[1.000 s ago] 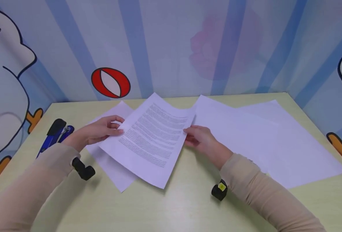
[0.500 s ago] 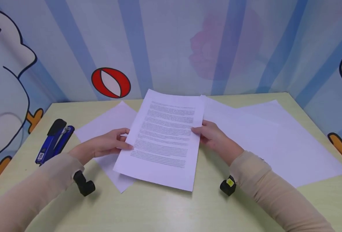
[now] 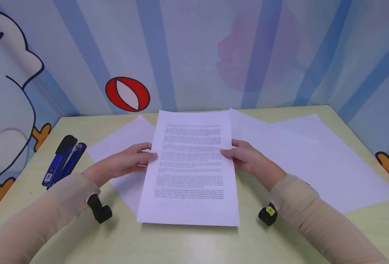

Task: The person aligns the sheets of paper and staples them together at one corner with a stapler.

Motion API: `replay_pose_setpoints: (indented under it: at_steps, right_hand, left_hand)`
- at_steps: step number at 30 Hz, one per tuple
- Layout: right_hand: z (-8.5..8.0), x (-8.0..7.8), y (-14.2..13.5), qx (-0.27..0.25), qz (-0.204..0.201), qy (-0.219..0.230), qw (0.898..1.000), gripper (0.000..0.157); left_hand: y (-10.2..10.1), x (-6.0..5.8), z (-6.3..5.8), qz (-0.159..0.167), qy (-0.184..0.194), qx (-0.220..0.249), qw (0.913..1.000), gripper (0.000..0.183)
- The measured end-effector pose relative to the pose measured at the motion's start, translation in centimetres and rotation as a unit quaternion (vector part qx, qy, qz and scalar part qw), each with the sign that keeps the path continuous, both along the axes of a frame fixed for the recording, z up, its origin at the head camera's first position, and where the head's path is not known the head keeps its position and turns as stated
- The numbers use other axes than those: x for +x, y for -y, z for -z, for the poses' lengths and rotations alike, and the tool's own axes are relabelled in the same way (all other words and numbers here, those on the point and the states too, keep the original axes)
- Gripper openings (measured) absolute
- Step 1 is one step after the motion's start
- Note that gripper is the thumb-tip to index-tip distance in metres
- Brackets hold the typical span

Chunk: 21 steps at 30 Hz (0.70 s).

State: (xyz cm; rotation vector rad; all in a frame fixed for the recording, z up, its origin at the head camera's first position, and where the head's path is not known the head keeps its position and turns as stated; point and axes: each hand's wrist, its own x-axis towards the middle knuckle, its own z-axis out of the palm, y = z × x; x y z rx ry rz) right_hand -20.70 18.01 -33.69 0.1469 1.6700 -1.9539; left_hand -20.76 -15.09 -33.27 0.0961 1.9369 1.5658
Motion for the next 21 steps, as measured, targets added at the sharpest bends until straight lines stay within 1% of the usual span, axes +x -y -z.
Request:
replay_pose_setpoints:
  at_steps: [6, 11, 16, 21]
  right_hand:
    - [0.3, 0.6, -0.4, -0.01, -0.036, -0.003, 0.999, 0.035]
    - [0.5, 1.2, -0.8, -0.021, -0.058, -0.003, 0.998, 0.032]
    - [0.8, 1.8, -1.1, -0.033, -0.087, -0.006, 0.996, 0.03]
    - [1.1, 2.1, -1.3, -0.035, -0.095, 0.003, 0.995, 0.029]
  left_hand:
    - [-0.3, -0.9, -0.5, -0.036, -0.02, 0.001, 0.9992, 0.03]
    - [-0.4, -1.5, -0.7, -0.051, -0.038, 0.007, 0.998, 0.031]
    - [-0.6, -1.9, -0.5, -0.067, -0.04, -0.002, 0.997, 0.032]
    - [-0.9, -1.8, -0.1, -0.082, -0.042, -0.017, 0.9956, 0.029]
